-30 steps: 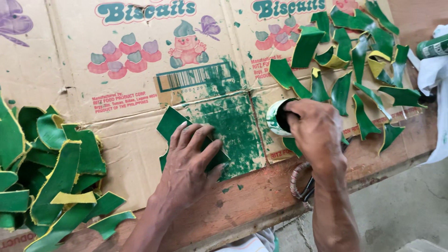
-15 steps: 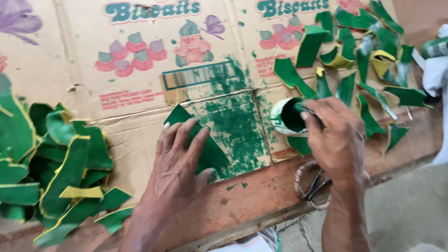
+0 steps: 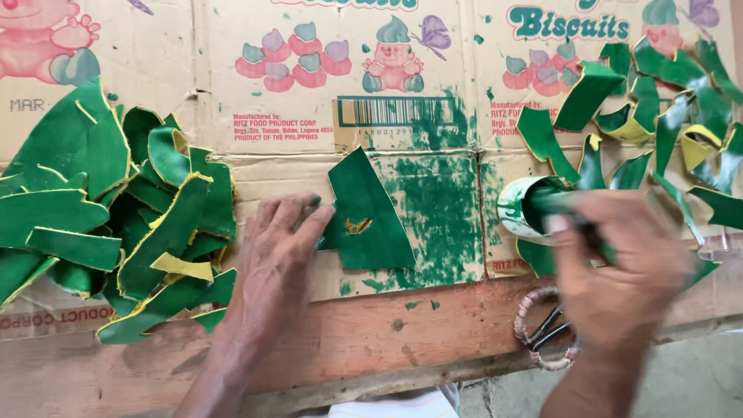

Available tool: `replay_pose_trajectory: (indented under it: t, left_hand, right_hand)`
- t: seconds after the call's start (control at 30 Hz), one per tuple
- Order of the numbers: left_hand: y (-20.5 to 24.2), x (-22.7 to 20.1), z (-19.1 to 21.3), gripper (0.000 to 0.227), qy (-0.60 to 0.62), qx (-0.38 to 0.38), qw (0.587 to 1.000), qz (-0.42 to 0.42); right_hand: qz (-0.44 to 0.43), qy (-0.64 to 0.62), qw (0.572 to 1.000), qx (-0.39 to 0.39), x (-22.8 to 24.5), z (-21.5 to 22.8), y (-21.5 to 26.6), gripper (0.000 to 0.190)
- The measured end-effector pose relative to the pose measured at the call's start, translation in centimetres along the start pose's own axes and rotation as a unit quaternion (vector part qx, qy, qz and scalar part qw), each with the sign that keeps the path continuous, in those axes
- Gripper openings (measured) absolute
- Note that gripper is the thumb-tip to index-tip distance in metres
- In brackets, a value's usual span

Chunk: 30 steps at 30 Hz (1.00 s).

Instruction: The person paints green foam pieces with green paint using a small brush. They pick up each piece, apply paint to the surface, and place the finished pieces on a cardboard surface. The process is repeated for multiple pieces.

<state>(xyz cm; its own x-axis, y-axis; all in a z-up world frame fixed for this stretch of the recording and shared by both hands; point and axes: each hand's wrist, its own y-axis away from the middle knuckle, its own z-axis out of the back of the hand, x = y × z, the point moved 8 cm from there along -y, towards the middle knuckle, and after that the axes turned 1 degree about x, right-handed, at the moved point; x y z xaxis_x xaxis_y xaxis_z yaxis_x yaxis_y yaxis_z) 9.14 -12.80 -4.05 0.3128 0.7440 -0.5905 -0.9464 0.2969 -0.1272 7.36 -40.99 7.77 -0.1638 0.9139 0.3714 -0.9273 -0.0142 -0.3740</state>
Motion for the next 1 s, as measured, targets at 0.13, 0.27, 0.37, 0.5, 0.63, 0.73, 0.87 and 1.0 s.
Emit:
replay_pose_trajectory:
  t: [0.13,0.27,0.37,0.5,0.63,0.73,0.87,1.0]
  left_hand:
    - [-0.2,1.1,1.0,0.044,0.064,-0.026,0.998,-0.009]
    - [-0.1,1.5,1.5,0.045,0.111,-0.019,0.993,-0.045]
    - [-0.1,1.9,1.1,0.043,0.114,-0.02,0.993,-0.03]
    - [-0.1,2.1,1.2,0.044,0.124,-0.037,0.991,-0.035]
    - [-0.2,2.2,1.3,0.041,0.131,-0.037,0.99,-0.024]
    - [-0.2,2.3,1.4,0.04,0.133,-0.035,0.99,-0.02]
    - [-0.3,2.2,1.5,0.04,0.133,-0.039,0.99,-0.019]
    - [-0.3,2.0,1.5,0.04,0.123,-0.035,0.992,-0.021]
  right_hand:
    - [0.031,-0.153,0.981,0.118,3.7,-7.8,-1.8,0.02]
    - [0.044,-0.189,0.966,0.173,5.2,-13.7,-4.2,0.019]
    - [0.093,-0.178,0.965,0.17,5.8,-15.5,-5.4,0.017]
    - [0.117,-0.181,0.964,0.155,5.9,-16.7,-6.4,0.018]
    - [0.131,-0.16,0.964,0.166,6.0,-17.8,-6.9,0.019]
    - [0.146,-0.167,0.958,0.179,6.3,-18.1,-6.5,0.018]
    - [0.163,-0.15,0.956,0.195,6.3,-16.7,-4.0,0.017]
    - [0.183,-0.114,0.958,0.188,6.4,-15.0,-0.2,0.015]
